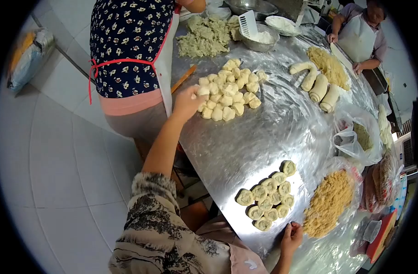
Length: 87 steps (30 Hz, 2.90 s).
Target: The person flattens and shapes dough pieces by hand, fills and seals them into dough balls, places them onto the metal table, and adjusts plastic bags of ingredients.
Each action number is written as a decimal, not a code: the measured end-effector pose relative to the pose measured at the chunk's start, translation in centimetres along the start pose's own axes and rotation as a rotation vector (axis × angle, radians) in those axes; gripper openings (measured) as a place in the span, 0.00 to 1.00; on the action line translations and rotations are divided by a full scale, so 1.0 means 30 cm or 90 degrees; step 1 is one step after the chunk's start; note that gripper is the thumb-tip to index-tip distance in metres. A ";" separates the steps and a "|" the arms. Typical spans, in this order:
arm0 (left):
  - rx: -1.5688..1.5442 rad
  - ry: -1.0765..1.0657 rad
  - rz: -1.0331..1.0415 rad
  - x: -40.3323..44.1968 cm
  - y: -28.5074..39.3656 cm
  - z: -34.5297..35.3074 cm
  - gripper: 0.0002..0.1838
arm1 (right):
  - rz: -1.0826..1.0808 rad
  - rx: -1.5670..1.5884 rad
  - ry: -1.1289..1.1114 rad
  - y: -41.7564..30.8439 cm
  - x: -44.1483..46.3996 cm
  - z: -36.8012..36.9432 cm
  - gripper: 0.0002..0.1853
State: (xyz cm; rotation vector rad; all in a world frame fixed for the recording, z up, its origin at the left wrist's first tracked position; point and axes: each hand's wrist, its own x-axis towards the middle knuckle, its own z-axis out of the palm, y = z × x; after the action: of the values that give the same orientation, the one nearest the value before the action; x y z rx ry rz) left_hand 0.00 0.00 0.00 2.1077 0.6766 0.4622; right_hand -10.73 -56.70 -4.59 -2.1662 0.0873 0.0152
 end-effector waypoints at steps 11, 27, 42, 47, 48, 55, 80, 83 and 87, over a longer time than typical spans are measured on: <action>-0.121 -0.190 0.275 -0.680 0.480 0.192 0.15 | 0.079 0.345 -0.271 -0.478 0.059 0.044 0.20; -0.622 -0.709 -0.167 -1.061 0.664 0.405 0.31 | -0.040 0.692 -0.302 -0.352 -0.047 -0.163 0.19; -0.519 -0.680 -0.141 -1.118 0.735 0.402 0.23 | 0.146 0.722 -0.185 -0.363 -0.057 -0.214 0.19; -0.505 -0.667 -0.150 -1.119 0.707 0.398 0.23 | 0.267 0.884 -0.228 -0.334 -0.046 -0.223 0.22; -0.506 -0.668 -0.154 -1.119 0.708 0.398 0.23 | 0.283 0.933 -0.241 -0.324 -0.045 -0.217 0.21; -0.512 -0.677 -0.190 -1.124 0.734 0.398 0.24 | 0.507 1.100 -0.167 -0.364 -0.033 -0.220 0.21; -0.113 -0.305 0.387 -1.160 0.736 0.468 0.21 | 0.057 0.314 -0.131 -0.368 -0.100 -0.149 0.19; -0.181 -0.338 0.309 -1.163 0.721 0.480 0.20 | -0.019 0.257 -0.063 -0.343 -0.099 -0.134 0.19; -0.132 -0.344 0.293 -1.174 0.714 0.484 0.19 | -0.076 0.262 0.001 -0.317 -0.106 -0.104 0.17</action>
State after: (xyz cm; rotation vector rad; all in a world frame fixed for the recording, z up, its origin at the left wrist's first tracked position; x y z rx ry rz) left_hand -13.37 -41.10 6.43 2.0508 -0.1647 0.1756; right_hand -13.33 -53.78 5.16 -1.7569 -0.0360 -0.0679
